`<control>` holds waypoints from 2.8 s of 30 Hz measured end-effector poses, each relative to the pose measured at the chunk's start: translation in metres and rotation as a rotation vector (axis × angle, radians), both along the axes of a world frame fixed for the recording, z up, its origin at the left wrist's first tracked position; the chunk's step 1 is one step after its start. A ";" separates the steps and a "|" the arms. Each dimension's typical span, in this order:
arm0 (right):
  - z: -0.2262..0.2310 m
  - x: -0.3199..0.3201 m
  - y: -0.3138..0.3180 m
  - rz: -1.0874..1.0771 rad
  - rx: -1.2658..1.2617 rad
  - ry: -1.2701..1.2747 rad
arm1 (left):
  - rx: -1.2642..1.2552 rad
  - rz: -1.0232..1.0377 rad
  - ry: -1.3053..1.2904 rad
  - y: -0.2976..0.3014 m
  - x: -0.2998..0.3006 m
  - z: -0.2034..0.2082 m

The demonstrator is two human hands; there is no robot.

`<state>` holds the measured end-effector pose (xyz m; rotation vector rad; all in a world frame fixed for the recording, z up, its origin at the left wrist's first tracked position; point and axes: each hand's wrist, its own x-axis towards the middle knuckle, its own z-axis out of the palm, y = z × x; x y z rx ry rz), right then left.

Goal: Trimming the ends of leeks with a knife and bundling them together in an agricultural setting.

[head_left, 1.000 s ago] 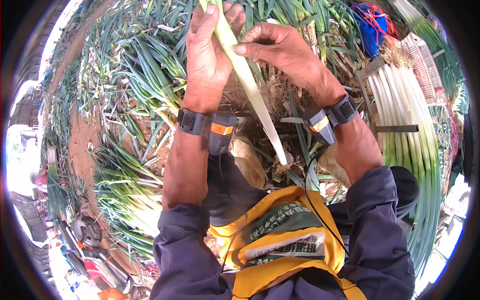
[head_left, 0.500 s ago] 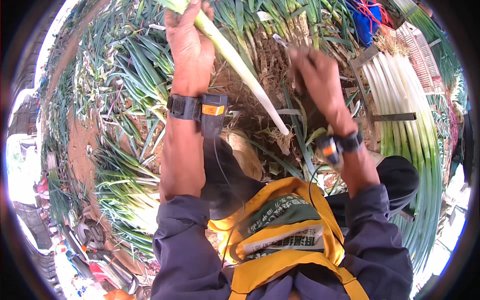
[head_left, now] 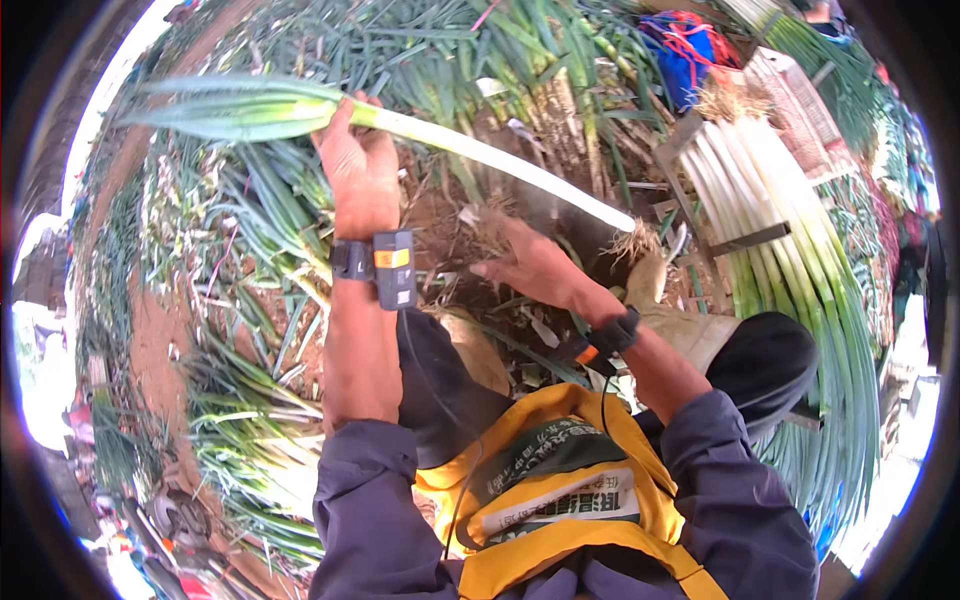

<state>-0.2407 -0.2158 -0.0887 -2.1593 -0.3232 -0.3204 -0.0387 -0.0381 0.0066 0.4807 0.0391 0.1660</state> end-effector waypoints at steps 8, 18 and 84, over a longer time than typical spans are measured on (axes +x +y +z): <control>0.082 0.071 0.024 -0.015 1.279 0.241 | -0.010 -0.100 0.040 -0.031 -0.013 -0.004; 0.160 0.085 -0.069 -0.128 1.111 -0.220 | 0.285 -0.516 -0.051 -0.111 -0.074 0.030; 0.153 -0.287 -0.464 -0.935 -0.638 0.548 | 1.605 -0.116 -1.346 -0.571 -0.129 -0.080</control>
